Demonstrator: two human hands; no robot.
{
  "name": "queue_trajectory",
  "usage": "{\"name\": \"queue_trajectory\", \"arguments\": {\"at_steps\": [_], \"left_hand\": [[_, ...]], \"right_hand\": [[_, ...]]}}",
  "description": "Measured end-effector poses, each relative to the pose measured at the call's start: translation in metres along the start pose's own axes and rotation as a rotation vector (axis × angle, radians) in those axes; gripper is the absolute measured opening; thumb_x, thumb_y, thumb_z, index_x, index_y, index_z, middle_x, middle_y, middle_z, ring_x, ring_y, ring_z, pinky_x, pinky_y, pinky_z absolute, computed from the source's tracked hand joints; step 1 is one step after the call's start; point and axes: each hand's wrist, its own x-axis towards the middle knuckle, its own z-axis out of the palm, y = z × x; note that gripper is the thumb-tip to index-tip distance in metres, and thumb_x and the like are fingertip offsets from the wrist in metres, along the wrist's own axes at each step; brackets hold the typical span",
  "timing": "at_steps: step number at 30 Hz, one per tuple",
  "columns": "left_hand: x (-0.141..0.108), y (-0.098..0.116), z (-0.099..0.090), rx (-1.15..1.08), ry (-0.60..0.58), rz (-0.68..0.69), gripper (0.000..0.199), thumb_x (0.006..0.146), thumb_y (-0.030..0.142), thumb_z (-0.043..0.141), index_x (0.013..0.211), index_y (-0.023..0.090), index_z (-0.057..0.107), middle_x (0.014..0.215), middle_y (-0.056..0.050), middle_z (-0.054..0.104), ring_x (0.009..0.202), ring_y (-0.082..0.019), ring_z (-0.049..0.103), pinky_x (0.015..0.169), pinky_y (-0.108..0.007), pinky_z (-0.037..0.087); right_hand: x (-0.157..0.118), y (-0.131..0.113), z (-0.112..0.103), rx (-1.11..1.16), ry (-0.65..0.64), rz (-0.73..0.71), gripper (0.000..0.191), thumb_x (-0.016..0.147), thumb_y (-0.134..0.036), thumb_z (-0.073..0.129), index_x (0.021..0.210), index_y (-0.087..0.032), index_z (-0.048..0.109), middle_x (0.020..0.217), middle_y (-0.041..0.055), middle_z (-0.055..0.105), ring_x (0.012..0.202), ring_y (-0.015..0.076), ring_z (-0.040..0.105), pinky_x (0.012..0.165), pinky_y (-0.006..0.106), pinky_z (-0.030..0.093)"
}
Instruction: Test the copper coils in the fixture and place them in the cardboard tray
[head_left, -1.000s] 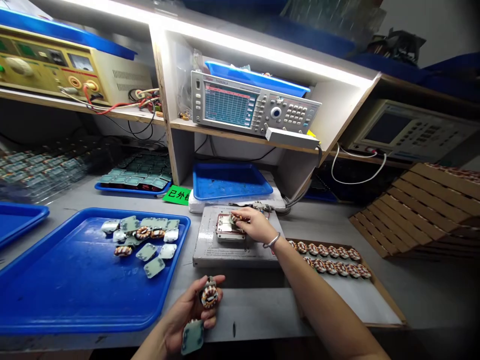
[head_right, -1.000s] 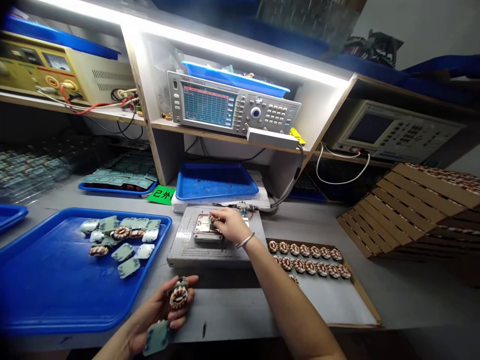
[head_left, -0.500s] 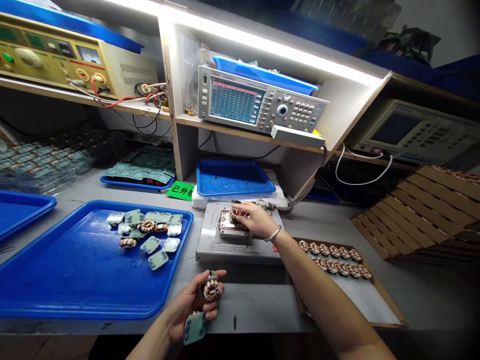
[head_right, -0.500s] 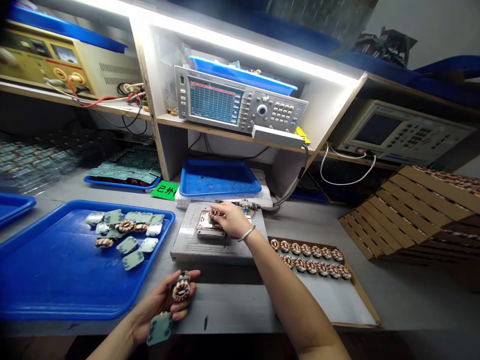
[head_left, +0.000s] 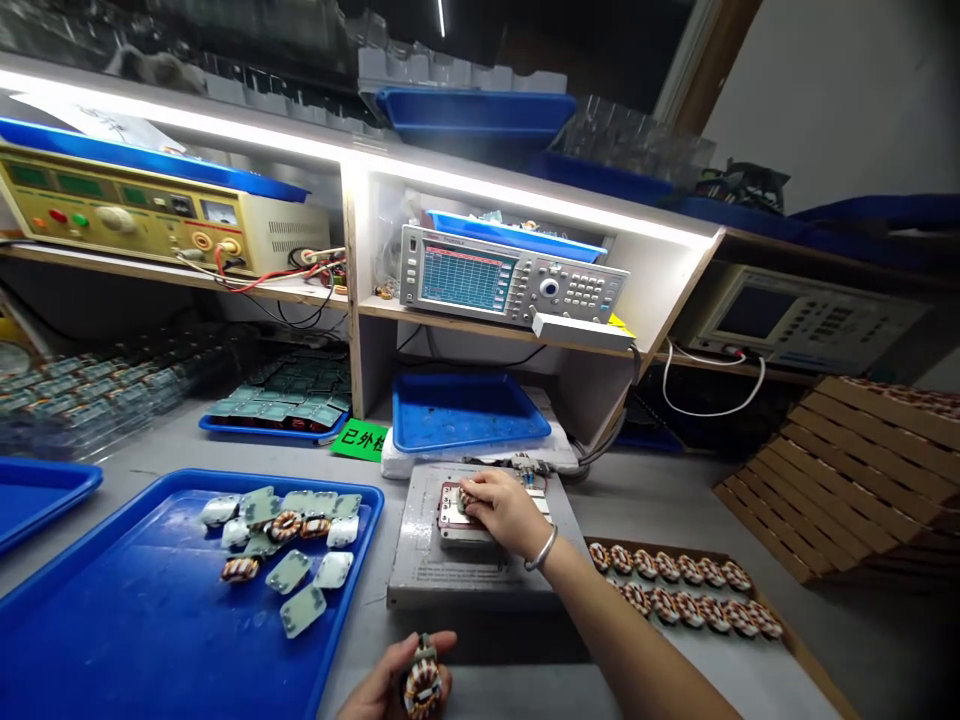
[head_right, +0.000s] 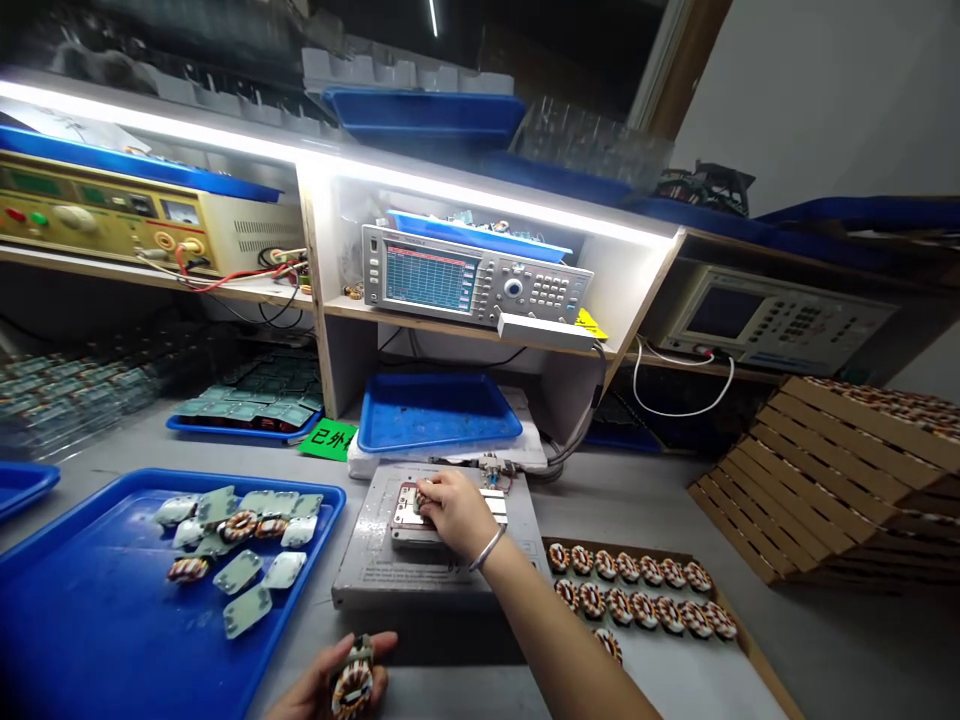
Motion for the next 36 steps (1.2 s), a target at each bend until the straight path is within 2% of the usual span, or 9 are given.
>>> {"name": "queue_trajectory", "arguments": {"at_steps": [8, 13, 21, 31, 36], "left_hand": [[0.005, -0.003, -0.006, 0.003, 0.024, 0.005, 0.058, 0.061, 0.055, 0.068, 0.100, 0.013, 0.063, 0.067, -0.006, 0.059, 0.050, -0.009, 0.043, 0.044, -0.021, 0.018], [0.002, -0.002, -0.002, -0.010, 0.010, 0.011, 0.055, 0.061, 0.054, 0.068, 0.099, 0.014, 0.064, 0.067, -0.005, 0.059, 0.047, -0.007, 0.041, 0.042, -0.020, 0.014], [-0.005, -0.001, 0.008, -0.058, 0.018, -0.006, 0.050, 0.067, 0.051, 0.064, 0.102, 0.016, 0.062, 0.068, -0.002, 0.058, 0.041, -0.004, 0.031, 0.041, -0.021, 0.018], [0.005, -0.001, -0.003, 0.002, 0.042, 0.008, 0.055, 0.059, 0.053, 0.070, 0.096, 0.013, 0.065, 0.065, -0.006, 0.059, 0.048, -0.009, 0.043, 0.041, -0.020, 0.015], [0.006, -0.001, -0.004, -0.013, 0.038, 0.004, 0.054, 0.061, 0.052, 0.069, 0.097, 0.012, 0.064, 0.066, -0.007, 0.059, 0.050, -0.010, 0.045, 0.042, -0.020, 0.017]], "right_hand": [[-0.003, 0.000, 0.001, 0.001, 0.008, 0.024, 0.034, 0.072, -0.009, 0.062, 0.104, -0.021, 0.064, 0.095, 0.0055, 0.063, 0.091, 0.0185, 0.055, 0.084, 0.033, 0.045], [-0.004, -0.001, 0.001, -0.001, 0.006, 0.030, 0.033, 0.073, -0.011, 0.061, 0.104, -0.022, 0.064, 0.094, 0.0055, 0.063, 0.090, 0.0185, 0.055, 0.084, 0.034, 0.045], [-0.006, 0.000, 0.001, 0.042, 0.024, 0.040, 0.033, 0.074, -0.011, 0.061, 0.104, -0.023, 0.064, 0.094, 0.0046, 0.063, 0.091, 0.0184, 0.054, 0.084, 0.033, 0.043], [-0.003, -0.003, 0.000, -0.040, -0.001, 0.030, 0.029, 0.075, -0.014, 0.060, 0.102, -0.024, 0.064, 0.092, 0.0043, 0.062, 0.088, 0.0181, 0.054, 0.082, 0.031, 0.043], [0.000, -0.005, -0.001, -0.133, -0.040, 0.022, 0.027, 0.075, -0.014, 0.060, 0.100, -0.024, 0.065, 0.091, 0.0048, 0.062, 0.087, 0.0195, 0.054, 0.080, 0.032, 0.043]]}}
